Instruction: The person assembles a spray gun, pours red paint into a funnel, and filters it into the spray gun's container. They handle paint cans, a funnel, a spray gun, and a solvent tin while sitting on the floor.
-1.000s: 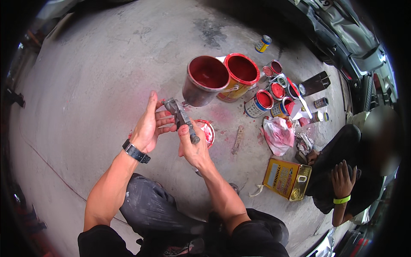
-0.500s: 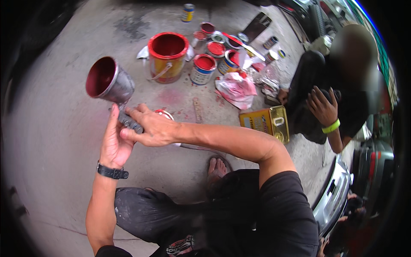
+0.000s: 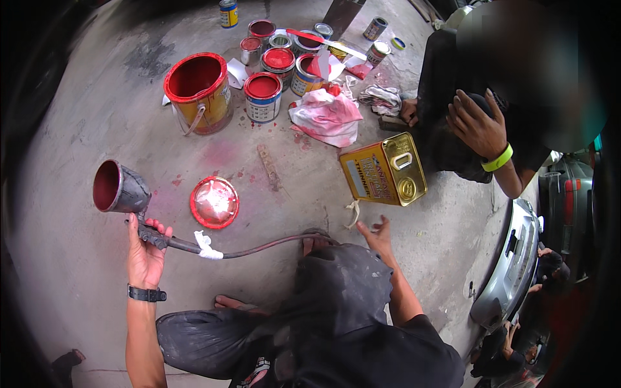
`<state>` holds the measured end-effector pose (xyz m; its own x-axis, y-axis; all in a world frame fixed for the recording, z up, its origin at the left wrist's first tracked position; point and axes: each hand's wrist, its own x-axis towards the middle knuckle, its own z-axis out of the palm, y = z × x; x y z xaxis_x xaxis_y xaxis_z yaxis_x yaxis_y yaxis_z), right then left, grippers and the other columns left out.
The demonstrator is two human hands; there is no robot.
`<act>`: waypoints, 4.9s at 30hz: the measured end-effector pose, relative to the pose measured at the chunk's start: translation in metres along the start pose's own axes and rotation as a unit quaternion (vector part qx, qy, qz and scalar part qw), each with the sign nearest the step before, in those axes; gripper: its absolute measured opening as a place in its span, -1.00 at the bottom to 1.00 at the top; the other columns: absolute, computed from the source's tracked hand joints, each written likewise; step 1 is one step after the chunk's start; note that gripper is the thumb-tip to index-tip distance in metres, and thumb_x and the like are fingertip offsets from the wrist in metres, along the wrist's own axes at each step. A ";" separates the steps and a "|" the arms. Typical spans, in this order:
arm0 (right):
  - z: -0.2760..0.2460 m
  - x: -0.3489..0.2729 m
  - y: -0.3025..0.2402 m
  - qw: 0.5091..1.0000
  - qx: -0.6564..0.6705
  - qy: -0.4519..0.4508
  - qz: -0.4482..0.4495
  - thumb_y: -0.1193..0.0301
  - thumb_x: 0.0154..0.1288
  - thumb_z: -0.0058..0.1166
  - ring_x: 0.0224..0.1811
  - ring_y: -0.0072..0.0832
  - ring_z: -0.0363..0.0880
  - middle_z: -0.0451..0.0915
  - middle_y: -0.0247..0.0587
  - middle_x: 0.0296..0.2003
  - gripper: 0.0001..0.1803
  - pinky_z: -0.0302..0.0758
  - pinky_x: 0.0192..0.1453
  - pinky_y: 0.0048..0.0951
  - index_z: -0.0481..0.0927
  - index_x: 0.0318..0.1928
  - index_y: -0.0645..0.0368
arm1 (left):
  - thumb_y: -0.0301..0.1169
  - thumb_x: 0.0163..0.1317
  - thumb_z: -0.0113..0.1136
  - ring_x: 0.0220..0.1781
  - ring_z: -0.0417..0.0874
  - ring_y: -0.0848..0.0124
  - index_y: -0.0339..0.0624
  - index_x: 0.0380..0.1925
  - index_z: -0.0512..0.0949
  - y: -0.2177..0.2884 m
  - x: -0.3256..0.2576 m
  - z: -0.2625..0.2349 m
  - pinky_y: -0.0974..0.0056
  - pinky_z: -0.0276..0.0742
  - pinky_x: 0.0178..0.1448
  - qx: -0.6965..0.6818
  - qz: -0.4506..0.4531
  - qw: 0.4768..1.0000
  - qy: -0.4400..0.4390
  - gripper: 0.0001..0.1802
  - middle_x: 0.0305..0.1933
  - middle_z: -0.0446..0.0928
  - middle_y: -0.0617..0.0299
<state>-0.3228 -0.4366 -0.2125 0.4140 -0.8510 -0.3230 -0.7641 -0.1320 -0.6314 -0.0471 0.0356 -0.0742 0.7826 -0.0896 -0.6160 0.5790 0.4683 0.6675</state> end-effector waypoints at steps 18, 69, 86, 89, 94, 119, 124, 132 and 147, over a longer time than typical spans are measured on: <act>-0.026 0.068 -0.150 0.926 0.070 0.081 -0.363 0.34 -0.12 0.61 0.33 -0.23 0.29 0.31 -0.01 0.22 0.14 0.22 0.43 -0.25 0.11 0.39 0.34 | -0.26 0.36 0.32 -0.22 0.66 0.45 -0.19 -0.11 0.52 -0.029 0.004 0.046 0.20 0.72 0.00 0.171 -0.064 0.979 -0.094 -0.72 -0.21 0.59 0.26; 0.076 -0.051 -0.350 0.809 0.080 -0.222 -0.538 0.15 -0.17 0.59 0.20 -0.17 0.46 0.46 0.10 0.10 0.08 0.35 0.34 -0.20 0.20 0.26 0.39 | -0.23 0.30 0.37 -0.12 0.70 0.26 -0.19 -0.16 0.56 -0.016 0.003 0.008 0.11 0.71 0.00 0.009 -0.052 0.997 -0.061 -0.70 -0.26 0.56 0.25; 0.326 -0.084 -0.398 0.792 0.149 -0.234 -0.544 0.21 -0.02 0.50 0.19 0.02 0.38 0.36 0.21 0.09 -0.07 0.33 0.32 -0.06 0.20 0.21 0.40 | -0.24 0.32 0.36 0.12 0.66 0.16 -0.03 -0.15 0.56 -0.015 0.005 -0.016 0.17 0.56 0.01 -0.112 -0.022 0.993 -0.013 -0.78 -0.21 0.54 0.35; 0.303 -0.080 -0.385 0.814 0.094 -0.296 -0.490 0.17 0.09 0.43 0.29 0.09 0.36 0.36 0.35 0.18 -0.04 0.28 0.41 -0.10 0.17 0.28 0.49 | -0.24 0.32 0.36 0.09 0.66 0.17 -0.04 -0.13 0.56 -0.013 0.002 -0.011 0.14 0.59 0.05 -0.124 -0.021 0.992 -0.010 -0.76 -0.18 0.51 0.34; 0.231 -0.125 -0.326 0.759 0.008 -0.370 -0.536 0.03 0.34 0.21 0.46 0.13 0.17 0.18 0.44 0.36 0.05 0.13 0.55 -0.09 -0.02 0.44 0.62 | -0.23 0.34 0.33 -0.02 0.66 0.27 -0.09 -0.11 0.56 -0.006 -0.004 -0.001 0.14 0.61 0.10 -0.153 -0.011 0.988 -0.012 -0.74 -0.17 0.51 0.28; 0.112 -0.169 -0.467 0.744 0.138 -0.591 -0.279 -0.17 0.51 -0.13 -0.71 -0.56 0.39 0.67 -0.13 -0.25 -0.34 0.34 -0.65 -0.55 0.55 -0.01 0.27 | -0.24 0.51 0.09 -0.05 0.52 0.68 -0.02 -0.01 0.54 -0.022 -0.049 0.107 0.42 0.47 -0.02 0.046 0.123 0.977 -0.167 -0.81 -0.07 0.54 0.50; 0.096 -0.177 -0.472 0.767 0.157 -0.558 -0.276 -0.18 0.51 -0.15 -0.76 -0.57 0.30 0.67 -0.12 -0.32 -0.31 0.25 -0.67 -0.53 0.57 -0.04 0.30 | -0.32 0.51 0.10 -0.06 0.55 0.67 -0.12 -0.04 0.55 -0.029 -0.035 0.112 0.41 0.50 0.01 -0.002 0.182 0.950 -0.254 -0.84 -0.07 0.57 0.46; 0.096 -0.180 -0.481 0.766 0.071 -0.546 -0.332 -0.27 0.49 -0.23 -0.77 -0.62 0.23 0.67 -0.18 -0.35 -0.22 0.21 -0.68 -0.53 0.60 -0.03 0.29 | -0.36 0.51 0.10 -0.08 0.60 0.65 -0.17 -0.05 0.57 -0.028 -0.025 0.113 0.41 0.56 0.06 -0.040 0.189 0.935 -0.297 -0.83 -0.08 0.61 0.39; 0.092 -0.212 -0.518 0.763 0.040 -0.511 -0.394 -0.31 0.44 -0.17 -0.81 -0.62 0.25 0.70 -0.21 -0.39 -0.20 0.24 -0.68 -0.55 0.61 -0.05 0.30 | -0.33 0.52 0.08 0.02 0.66 0.46 -0.26 0.05 0.57 -0.003 -0.026 0.111 0.26 0.58 0.18 -0.110 0.216 0.921 -0.305 -0.74 0.04 0.63 0.22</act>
<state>0.0301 -0.1408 0.1183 0.9301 0.3225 -0.1759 -0.0626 -0.3327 -0.9410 -0.0434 -0.0609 -0.0140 0.9507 -0.2994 0.0809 0.1765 0.7370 0.6525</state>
